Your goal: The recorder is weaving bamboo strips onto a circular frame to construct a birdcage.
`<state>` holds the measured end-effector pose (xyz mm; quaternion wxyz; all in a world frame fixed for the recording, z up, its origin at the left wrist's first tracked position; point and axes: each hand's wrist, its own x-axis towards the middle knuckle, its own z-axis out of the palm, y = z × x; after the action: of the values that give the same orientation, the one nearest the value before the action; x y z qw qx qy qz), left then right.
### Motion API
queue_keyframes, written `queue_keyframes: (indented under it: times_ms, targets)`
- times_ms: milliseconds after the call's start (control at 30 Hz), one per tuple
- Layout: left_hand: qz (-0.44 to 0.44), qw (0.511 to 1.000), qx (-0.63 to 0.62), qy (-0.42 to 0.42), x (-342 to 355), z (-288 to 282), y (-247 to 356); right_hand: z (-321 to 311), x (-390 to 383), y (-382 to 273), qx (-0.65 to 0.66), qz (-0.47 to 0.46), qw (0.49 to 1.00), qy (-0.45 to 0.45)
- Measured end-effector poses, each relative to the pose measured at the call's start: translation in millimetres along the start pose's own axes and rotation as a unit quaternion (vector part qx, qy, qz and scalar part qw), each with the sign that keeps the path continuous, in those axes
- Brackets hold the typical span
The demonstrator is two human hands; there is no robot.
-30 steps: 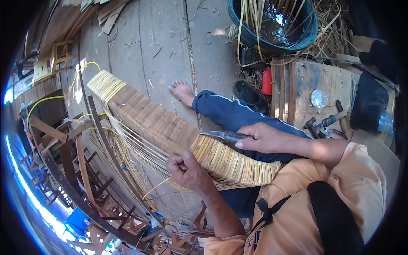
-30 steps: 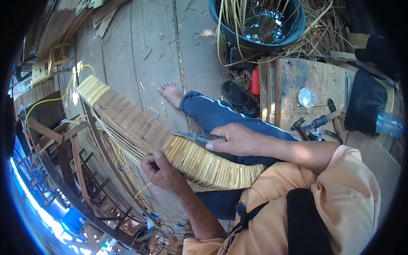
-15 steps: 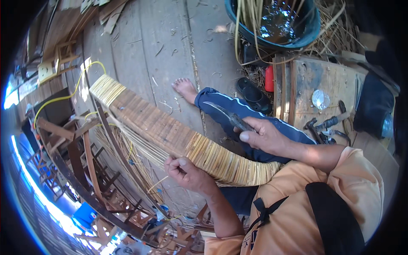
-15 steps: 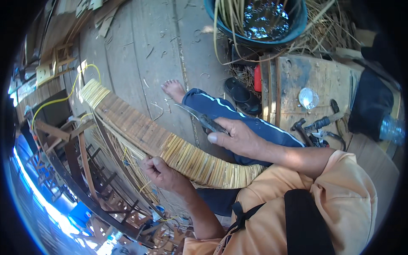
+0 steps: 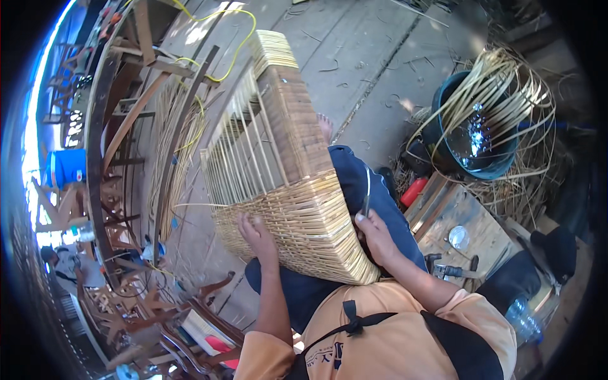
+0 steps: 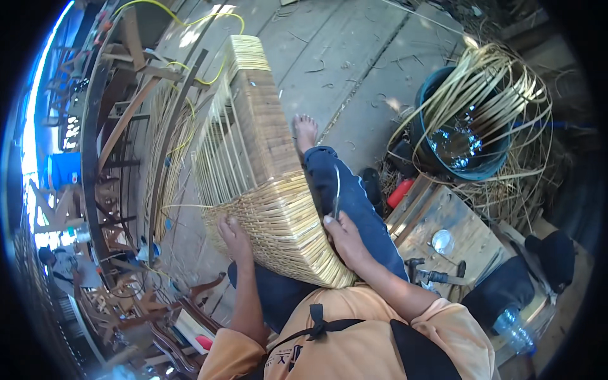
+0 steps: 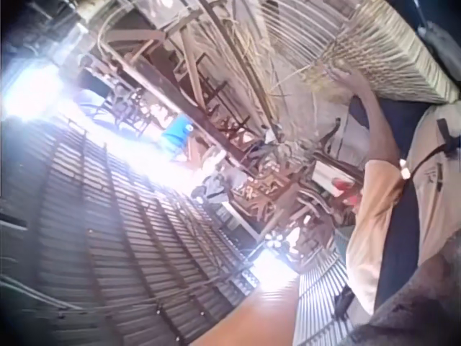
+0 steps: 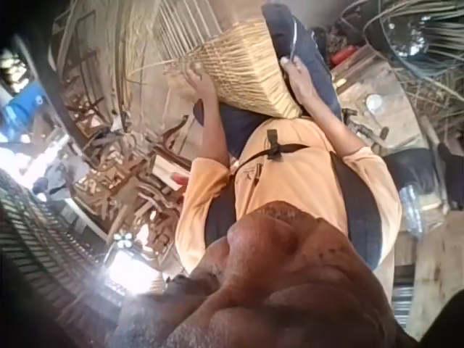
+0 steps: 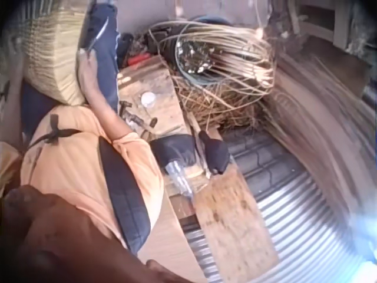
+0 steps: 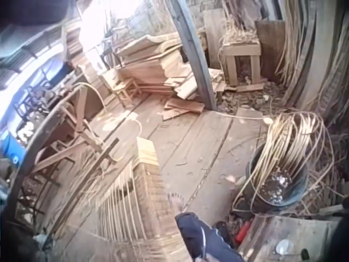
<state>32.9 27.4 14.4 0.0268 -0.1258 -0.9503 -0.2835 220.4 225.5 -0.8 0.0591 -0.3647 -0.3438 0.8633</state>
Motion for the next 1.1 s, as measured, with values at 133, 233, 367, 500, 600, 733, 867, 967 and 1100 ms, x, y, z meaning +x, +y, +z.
queue_keyframes:
  times_ms: [133,233,367,500,600,733,867,967,1100]
  targets:
    - [-0.069,0.997,-0.013,-0.032,-69.2,5.5,-46.3,7.7,-16.2,29.8,-0.026,0.04,0.997,0.063]
    - [-0.07,0.995,-0.061,0.045,-98.1,17.6,-18.3,13.6,-32.5,21.9,-0.007,0.039,0.998,0.049]
    - [-0.05,0.996,-0.047,0.058,-94.5,7.4,-20.1,47.0,-42.5,-1.8,0.002,0.016,0.995,0.1]
    - [-0.047,0.991,-0.123,0.007,-89.4,-25.7,-11.2,47.6,-32.0,-1.4,-0.003,0.011,0.996,0.084]
    - [0.016,0.969,-0.245,-0.021,-83.5,-44.4,-48.3,75.1,-35.1,-3.8,-0.072,-0.014,0.995,0.071]
    - [0.09,0.95,-0.292,-0.065,-79.1,-51.1,-104.1,79.5,-14.1,23.5,-0.102,-0.07,0.989,0.081]
    - [0.072,0.977,-0.198,-0.038,-46.6,-57.6,-185.0,98.6,-19.0,23.4,-0.285,-0.143,0.947,0.039]
    - [0.044,0.99,-0.122,-0.054,-14.6,-80.9,-243.1,114.4,-29.7,26.1,-0.282,-0.099,0.953,0.047]
    - [-0.005,0.979,-0.073,-0.19,-27.5,-103.9,-233.2,99.5,-36.4,38.8,-0.337,-0.121,0.932,0.052]
